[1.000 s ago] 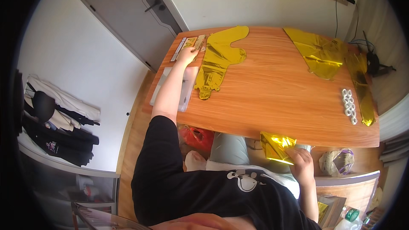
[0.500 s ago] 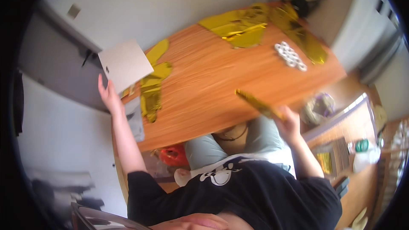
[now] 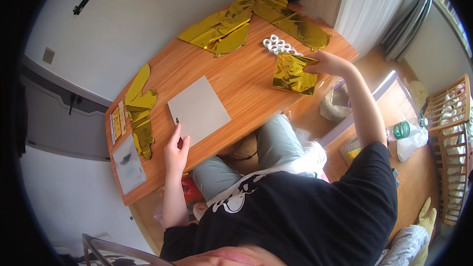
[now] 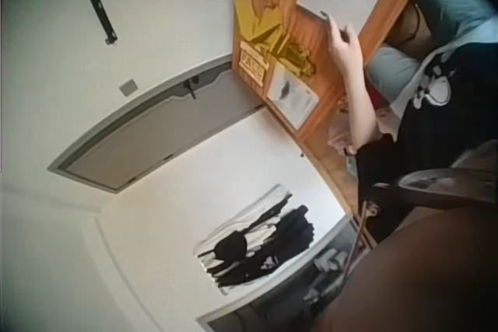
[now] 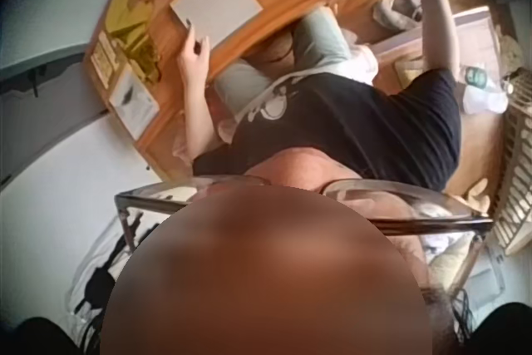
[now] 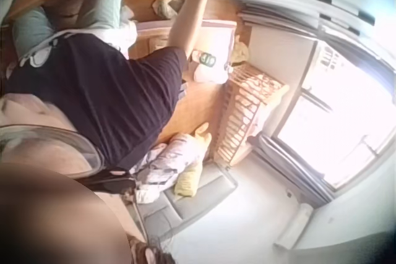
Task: Folding gold foil balloons at a desk.
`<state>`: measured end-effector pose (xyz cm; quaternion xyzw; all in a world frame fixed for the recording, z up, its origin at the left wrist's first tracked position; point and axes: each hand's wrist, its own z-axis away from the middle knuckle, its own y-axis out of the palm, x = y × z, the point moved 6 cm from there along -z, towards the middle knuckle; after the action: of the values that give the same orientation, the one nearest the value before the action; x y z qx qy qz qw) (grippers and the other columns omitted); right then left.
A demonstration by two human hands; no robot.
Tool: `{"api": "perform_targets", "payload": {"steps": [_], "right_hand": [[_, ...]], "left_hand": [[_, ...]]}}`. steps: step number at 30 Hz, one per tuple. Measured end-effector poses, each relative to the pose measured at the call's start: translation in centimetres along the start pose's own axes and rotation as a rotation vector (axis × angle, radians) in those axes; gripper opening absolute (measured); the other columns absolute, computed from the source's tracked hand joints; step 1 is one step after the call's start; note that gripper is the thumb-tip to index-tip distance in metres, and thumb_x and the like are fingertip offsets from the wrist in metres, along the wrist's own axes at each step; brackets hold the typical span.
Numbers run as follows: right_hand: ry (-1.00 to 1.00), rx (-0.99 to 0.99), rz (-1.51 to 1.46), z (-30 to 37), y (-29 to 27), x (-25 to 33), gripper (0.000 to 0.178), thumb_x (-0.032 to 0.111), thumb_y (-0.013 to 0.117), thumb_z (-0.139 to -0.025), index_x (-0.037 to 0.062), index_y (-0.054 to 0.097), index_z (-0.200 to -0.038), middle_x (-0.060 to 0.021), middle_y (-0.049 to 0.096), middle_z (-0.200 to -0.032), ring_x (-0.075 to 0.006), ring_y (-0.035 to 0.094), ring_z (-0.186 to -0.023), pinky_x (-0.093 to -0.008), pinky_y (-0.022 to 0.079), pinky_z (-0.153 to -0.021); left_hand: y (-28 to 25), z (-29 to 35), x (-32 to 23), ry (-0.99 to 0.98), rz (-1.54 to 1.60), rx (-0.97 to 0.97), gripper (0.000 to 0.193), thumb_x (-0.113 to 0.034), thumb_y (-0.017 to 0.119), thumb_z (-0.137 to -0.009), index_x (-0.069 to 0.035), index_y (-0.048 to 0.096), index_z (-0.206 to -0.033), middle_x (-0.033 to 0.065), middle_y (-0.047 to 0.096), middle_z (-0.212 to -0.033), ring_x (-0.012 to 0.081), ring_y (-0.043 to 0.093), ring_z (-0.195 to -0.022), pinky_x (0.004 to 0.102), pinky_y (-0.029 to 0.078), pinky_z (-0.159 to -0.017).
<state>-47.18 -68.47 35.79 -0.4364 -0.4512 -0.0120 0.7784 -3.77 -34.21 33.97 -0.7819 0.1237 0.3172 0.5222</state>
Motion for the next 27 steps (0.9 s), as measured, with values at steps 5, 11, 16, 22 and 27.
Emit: {"api": "perform_targets", "payload": {"steps": [5,11,16,22,27], "right_hand": [[0.128,0.006,-0.229,0.5,1.1,-0.9,0.032,0.020,0.069,-0.098,-0.0002,0.067,-0.123,-0.0093,0.074,-0.099,-0.0166,0.072,-0.089,-0.0323,0.061,-0.079],[-0.405,0.273,0.027,3.5,9.6,7.3,0.037,0.022,0.071,-0.095,0.0010,0.068,-0.126,-0.0165,0.070,-0.123,-0.0282,0.066,-0.109,-0.0390,0.048,-0.096],[-0.560,0.379,0.180,4.4,14.1,13.6,0.028,0.027,0.071,-0.095,0.0021,0.072,-0.107,-0.0138,0.065,-0.137,-0.0294,0.056,-0.127,-0.0455,0.028,-0.114],[-0.608,0.299,0.050,5.0,15.1,14.1,0.021,0.023,0.073,-0.094,0.0040,0.073,-0.104,-0.0103,0.065,-0.139,-0.0248,0.059,-0.128,-0.0560,0.028,-0.114],[-0.231,0.044,-0.720,6.5,15.1,9.0,0.026,0.015,0.072,-0.098,-0.0020,0.069,-0.116,-0.0029,0.069,-0.106,-0.0094,0.062,-0.091,-0.0243,0.051,-0.079]], "left_hand": [[0.2,0.8,-1.4,0.033,-0.158,0.005,0.049,-0.018,0.070,-0.095,-0.003,0.060,-0.140,0.0220,0.054,-0.149,0.0329,0.052,-0.139,0.0426,0.044,-0.111],[0.9,0.6,-3.6,0.169,-0.396,-0.023,0.045,-0.021,0.074,-0.090,-0.009,0.066,-0.133,0.0198,0.051,-0.151,0.0371,0.047,-0.140,0.0465,0.039,-0.115],[4.2,-4.1,-10.7,0.434,-0.037,0.220,0.030,-0.022,0.076,-0.088,-0.014,0.075,-0.117,0.0032,0.070,-0.117,0.0244,0.063,-0.115,0.0416,0.047,-0.101],[10.7,-5.3,-14.7,0.621,-0.079,0.363,0.021,-0.023,0.074,-0.089,-0.017,0.076,-0.109,0.0010,0.071,-0.104,0.0231,0.065,-0.105,0.0393,0.046,-0.097],[8.9,-5.7,-14.8,0.620,-0.085,0.155,0.007,-0.019,0.073,-0.087,-0.019,0.075,-0.094,-0.0035,0.072,-0.097,0.0216,0.068,-0.094,0.0403,0.049,-0.083]]}}
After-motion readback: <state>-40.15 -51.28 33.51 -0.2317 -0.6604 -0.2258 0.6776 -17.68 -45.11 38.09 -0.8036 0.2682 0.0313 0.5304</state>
